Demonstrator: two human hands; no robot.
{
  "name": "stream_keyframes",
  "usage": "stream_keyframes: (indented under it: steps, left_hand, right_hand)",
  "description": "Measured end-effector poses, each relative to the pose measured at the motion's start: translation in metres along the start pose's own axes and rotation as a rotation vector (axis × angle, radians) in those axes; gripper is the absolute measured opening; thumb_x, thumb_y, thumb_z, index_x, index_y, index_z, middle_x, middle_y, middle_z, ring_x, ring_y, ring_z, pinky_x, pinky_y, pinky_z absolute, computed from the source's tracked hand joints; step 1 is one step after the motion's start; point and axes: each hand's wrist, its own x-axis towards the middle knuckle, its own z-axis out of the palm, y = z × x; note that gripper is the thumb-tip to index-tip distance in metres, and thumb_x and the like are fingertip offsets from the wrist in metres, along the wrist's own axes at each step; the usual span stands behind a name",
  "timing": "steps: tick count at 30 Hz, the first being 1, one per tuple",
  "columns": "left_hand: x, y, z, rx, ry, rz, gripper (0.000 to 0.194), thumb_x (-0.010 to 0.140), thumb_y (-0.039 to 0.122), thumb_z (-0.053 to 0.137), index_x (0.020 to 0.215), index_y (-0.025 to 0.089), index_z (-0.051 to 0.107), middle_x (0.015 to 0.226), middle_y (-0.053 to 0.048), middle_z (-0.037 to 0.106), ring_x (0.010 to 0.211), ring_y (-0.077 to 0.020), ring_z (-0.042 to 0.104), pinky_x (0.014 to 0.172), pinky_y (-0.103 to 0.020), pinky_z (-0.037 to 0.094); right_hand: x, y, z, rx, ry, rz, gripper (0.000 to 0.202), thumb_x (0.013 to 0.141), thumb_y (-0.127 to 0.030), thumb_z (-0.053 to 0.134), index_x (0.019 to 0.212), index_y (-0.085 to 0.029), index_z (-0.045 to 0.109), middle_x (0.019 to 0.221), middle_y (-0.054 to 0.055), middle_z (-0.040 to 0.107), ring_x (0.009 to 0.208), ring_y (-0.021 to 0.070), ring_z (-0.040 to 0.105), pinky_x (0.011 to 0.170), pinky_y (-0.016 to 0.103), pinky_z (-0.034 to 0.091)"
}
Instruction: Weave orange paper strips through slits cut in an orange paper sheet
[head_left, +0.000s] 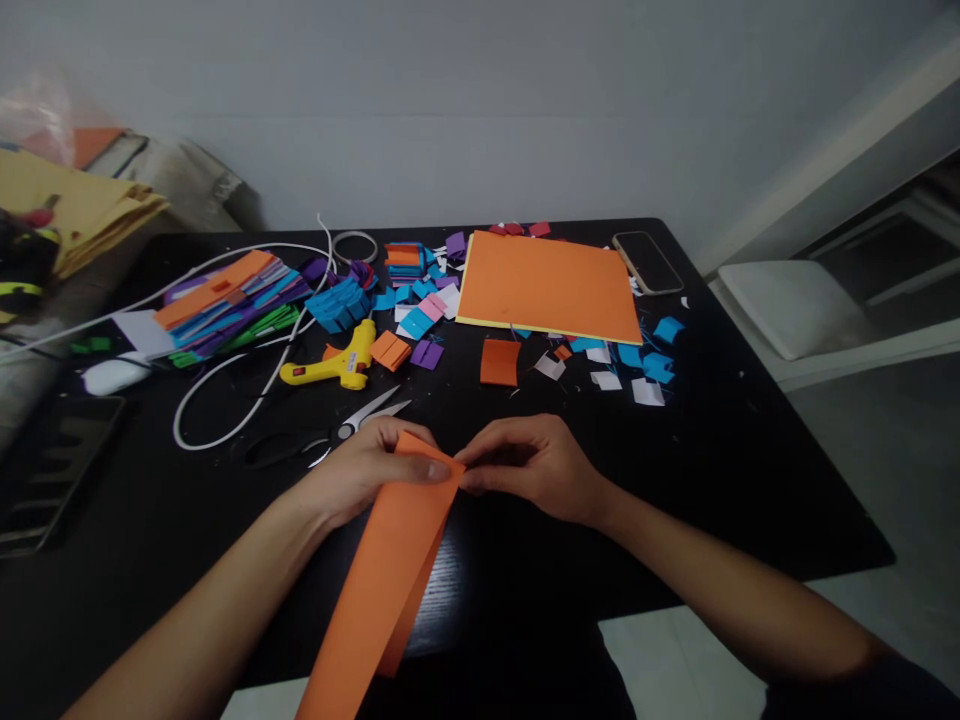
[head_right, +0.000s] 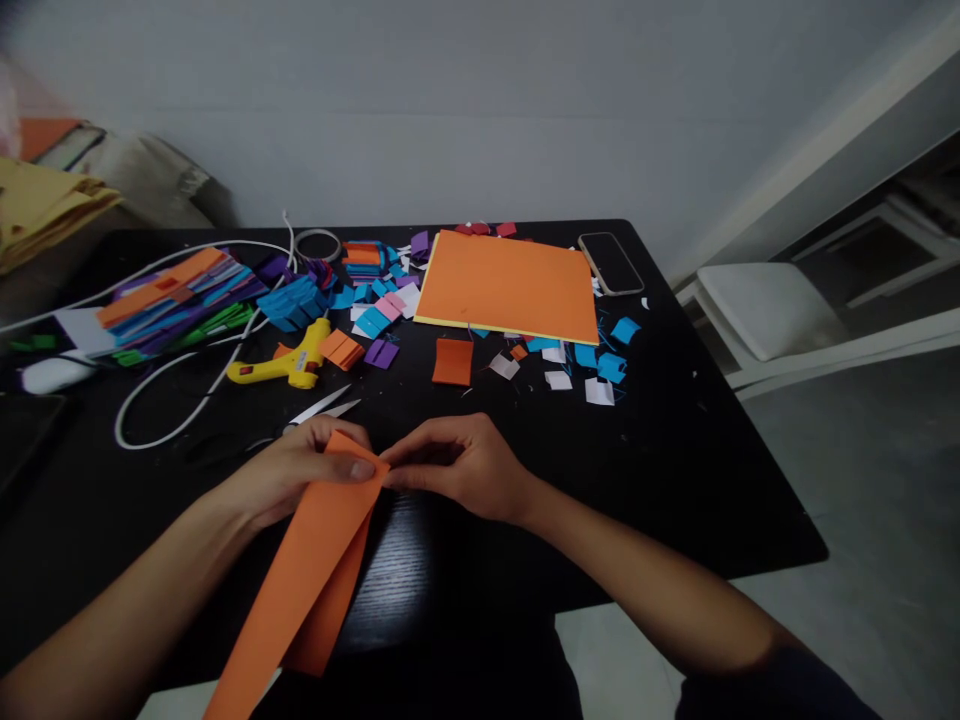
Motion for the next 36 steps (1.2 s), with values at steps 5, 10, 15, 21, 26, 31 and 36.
stream_keyframes:
  steps: [5, 10, 15, 21, 26, 31, 36]
  left_hand:
    - [0.0002, 0.001, 0.0006, 0.002, 0.008, -0.003, 0.027, 0.058, 0.033, 0.093, 0.064, 0.014, 0.075, 0.054, 0.0, 0.064, 0.043, -0.0085, 0.052, 0.042, -0.019, 0.035]
    - [0.0003, -0.0005, 0.0, 0.01, 0.018, 0.001, 0.03, 0.058, 0.033, 0.094, 0.063, 0.014, 0.071, 0.054, 0.0, 0.063, 0.044, -0.0085, 0.051, 0.043, -0.019, 0.034]
    - [0.0004, -0.0019, -0.0006, 0.015, 0.01, 0.004, 0.031, 0.059, 0.034, 0.094, 0.064, 0.014, 0.071, 0.055, 0.0, 0.063, 0.044, -0.0088, 0.052, 0.043, -0.019, 0.035]
    - [0.0015, -0.0024, -0.0011, 0.013, 0.005, -0.004, 0.032, 0.058, 0.035, 0.095, 0.064, 0.014, 0.071, 0.054, 0.0, 0.063, 0.043, -0.0079, 0.051, 0.042, -0.018, 0.034]
    - [0.0012, -0.0026, -0.0006, -0.002, 0.015, -0.015, 0.031, 0.057, 0.034, 0.095, 0.063, 0.014, 0.072, 0.054, 0.0, 0.064, 0.043, -0.0084, 0.052, 0.042, -0.018, 0.036]
    - [0.0014, -0.0024, 0.0, -0.008, 0.002, -0.007, 0.028, 0.058, 0.033, 0.094, 0.064, 0.014, 0.074, 0.054, 0.0, 0.065, 0.043, -0.008, 0.052, 0.041, -0.018, 0.036]
    - [0.0022, -0.0021, 0.0004, -0.019, -0.002, -0.008, 0.027, 0.058, 0.032, 0.095, 0.064, 0.014, 0.076, 0.055, 0.0, 0.066, 0.043, -0.0078, 0.053, 0.042, -0.017, 0.037]
  right_hand:
    - [0.0003, -0.0005, -0.0004, 0.007, 0.007, 0.02, 0.019, 0.073, -0.026, 0.093, 0.09, -0.024, 0.085, 0.082, 0.001, 0.081, 0.072, 0.0137, 0.076, 0.07, 0.024, 0.062]
    - [-0.0003, -0.0008, -0.0002, 0.001, 0.012, 0.015, 0.018, 0.074, -0.029, 0.092, 0.09, -0.023, 0.085, 0.08, 0.001, 0.081, 0.069, 0.0145, 0.076, 0.069, 0.025, 0.063]
    - [-0.0001, -0.0008, -0.0003, -0.016, 0.013, -0.009, 0.017, 0.074, -0.028, 0.093, 0.088, -0.023, 0.085, 0.081, 0.002, 0.081, 0.069, 0.0146, 0.076, 0.067, 0.025, 0.063]
    - [-0.0006, -0.0017, 0.0, 0.006, 0.013, -0.013, 0.015, 0.074, -0.026, 0.093, 0.086, -0.023, 0.086, 0.081, 0.002, 0.081, 0.068, 0.014, 0.075, 0.067, 0.025, 0.063]
    - [-0.0003, -0.0016, -0.0001, -0.004, 0.017, -0.007, 0.016, 0.072, -0.026, 0.093, 0.086, -0.023, 0.086, 0.081, 0.002, 0.081, 0.069, 0.0142, 0.075, 0.067, 0.025, 0.063]
    - [0.0002, -0.0016, 0.0, 0.0, 0.014, -0.003, 0.015, 0.073, -0.027, 0.093, 0.085, -0.023, 0.085, 0.08, 0.002, 0.08, 0.068, 0.0139, 0.075, 0.067, 0.025, 0.063]
    - [0.0005, -0.0008, -0.0002, 0.007, 0.015, -0.017, 0.014, 0.074, -0.025, 0.093, 0.085, -0.022, 0.085, 0.08, 0.002, 0.08, 0.068, 0.0131, 0.075, 0.066, 0.023, 0.062]
